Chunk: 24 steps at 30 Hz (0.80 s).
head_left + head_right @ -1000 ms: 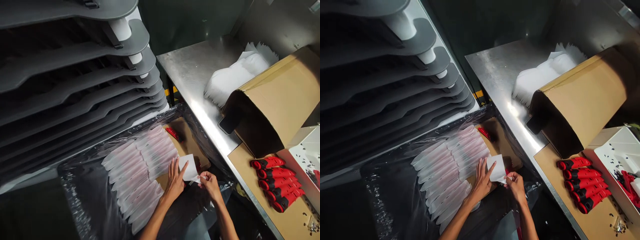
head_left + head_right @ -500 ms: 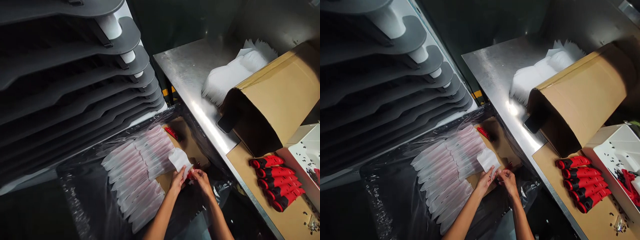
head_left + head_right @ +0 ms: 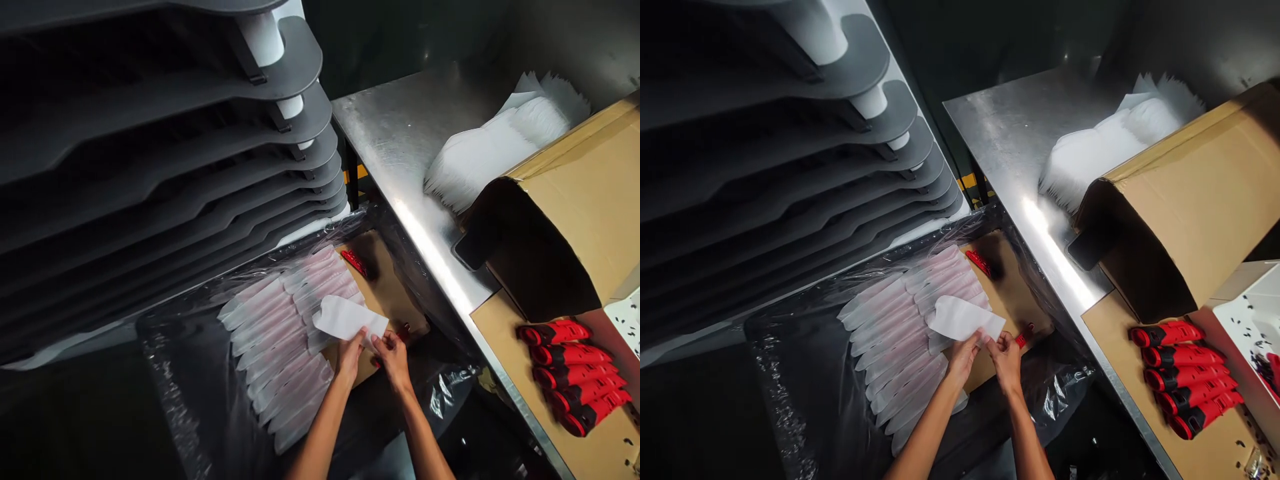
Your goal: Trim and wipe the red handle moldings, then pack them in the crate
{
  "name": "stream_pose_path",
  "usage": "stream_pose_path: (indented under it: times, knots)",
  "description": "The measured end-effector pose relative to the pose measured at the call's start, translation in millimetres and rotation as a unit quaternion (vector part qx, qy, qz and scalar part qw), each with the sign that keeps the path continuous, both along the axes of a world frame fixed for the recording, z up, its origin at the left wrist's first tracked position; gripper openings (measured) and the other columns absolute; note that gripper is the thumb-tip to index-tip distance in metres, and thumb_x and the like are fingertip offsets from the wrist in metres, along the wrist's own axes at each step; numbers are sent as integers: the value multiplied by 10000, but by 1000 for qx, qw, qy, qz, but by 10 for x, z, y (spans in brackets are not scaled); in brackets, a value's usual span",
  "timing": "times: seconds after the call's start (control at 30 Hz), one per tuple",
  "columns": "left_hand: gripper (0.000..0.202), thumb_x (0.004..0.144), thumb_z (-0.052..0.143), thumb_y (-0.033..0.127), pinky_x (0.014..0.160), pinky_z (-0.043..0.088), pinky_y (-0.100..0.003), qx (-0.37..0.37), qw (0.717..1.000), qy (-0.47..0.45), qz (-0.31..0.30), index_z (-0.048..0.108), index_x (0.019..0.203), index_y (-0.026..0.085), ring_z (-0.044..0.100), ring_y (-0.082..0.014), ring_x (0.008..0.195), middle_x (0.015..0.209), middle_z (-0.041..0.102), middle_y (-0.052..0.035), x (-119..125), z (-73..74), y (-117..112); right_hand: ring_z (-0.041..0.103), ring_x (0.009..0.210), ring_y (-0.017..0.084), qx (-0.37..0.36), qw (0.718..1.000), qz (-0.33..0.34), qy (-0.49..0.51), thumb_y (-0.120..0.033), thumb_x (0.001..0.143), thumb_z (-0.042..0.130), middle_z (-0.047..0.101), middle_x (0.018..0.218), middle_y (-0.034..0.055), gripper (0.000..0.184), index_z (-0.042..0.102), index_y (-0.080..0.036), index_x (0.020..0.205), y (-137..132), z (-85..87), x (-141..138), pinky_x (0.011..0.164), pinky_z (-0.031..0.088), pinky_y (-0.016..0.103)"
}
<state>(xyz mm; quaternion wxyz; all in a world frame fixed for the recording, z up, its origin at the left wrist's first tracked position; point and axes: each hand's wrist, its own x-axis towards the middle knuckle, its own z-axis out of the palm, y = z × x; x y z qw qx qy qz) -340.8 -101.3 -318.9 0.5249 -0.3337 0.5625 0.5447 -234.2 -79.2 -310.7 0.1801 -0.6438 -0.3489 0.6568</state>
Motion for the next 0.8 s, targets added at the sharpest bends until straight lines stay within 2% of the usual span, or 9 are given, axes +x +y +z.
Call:
stream_pose_path:
  times: [0.13,0.23,0.3,0.4,0.47,0.53,0.6,0.67,0.8]
  knots:
    - [209,949,589,271,673,572,-286,18,998,-52,14,636,1097,131,678,-139,755,935,710,-46,-50,25,-20,444,430,58,12,1000,6,-3,-575,806,702,539,547,-77,435,607,-155,749,52,4,-72,453,373,202]
    - [330,977,510,390,733,577,-301,63,994,-85,37,631,1163,146,706,-172,789,916,744,-72,-86,72,-3,400,402,51,12,1000,6,-6,-661,800,647,510,515,-77,512,581,-164,695,29,18,-54,426,332,198]
    - [384,965,502,436,810,576,-336,111,987,-108,46,630,1191,153,718,-210,870,984,755,-98,-57,122,22,425,402,73,17,1000,7,-14,-746,762,606,533,502,-47,588,606,-162,698,-15,38,-64,418,334,217]
    - [354,924,567,339,872,563,-391,156,977,-142,44,624,1207,134,716,-248,918,1040,749,-130,45,177,65,485,428,122,38,998,18,-40,-801,753,540,550,482,-3,661,649,-152,697,-63,81,-80,432,368,250]
    - [286,911,573,255,866,567,-384,156,975,-154,46,634,1167,142,718,-224,860,966,752,-102,90,179,91,535,487,154,64,995,27,-67,-784,821,448,580,521,26,680,670,-150,717,-48,136,-37,476,414,269]
    - [191,936,541,258,845,577,-350,146,975,-158,56,650,1066,171,711,-182,795,870,738,-51,79,162,111,599,623,189,104,989,32,-105,-726,887,388,650,671,66,653,693,-152,819,17,223,64,582,477,302]
    - [205,961,516,334,819,588,-335,136,975,-168,61,649,969,179,707,-169,780,826,719,-37,21,152,125,629,847,231,154,978,45,-133,-656,887,478,686,904,96,535,699,-176,965,121,332,186,761,510,351]
    - [285,957,519,418,781,600,-344,130,973,-186,52,648,939,165,710,-187,788,818,713,-51,-45,163,137,596,1044,254,193,969,82,-131,-564,811,656,666,1075,85,408,704,-230,1040,240,431,279,929,476,380]
    - [443,953,487,510,624,597,-348,124,967,-223,21,660,970,102,706,-227,722,777,711,-104,-97,233,165,576,1141,230,206,964,137,-95,-409,699,812,651,1119,25,358,725,-294,1027,417,452,334,1032,436,357]
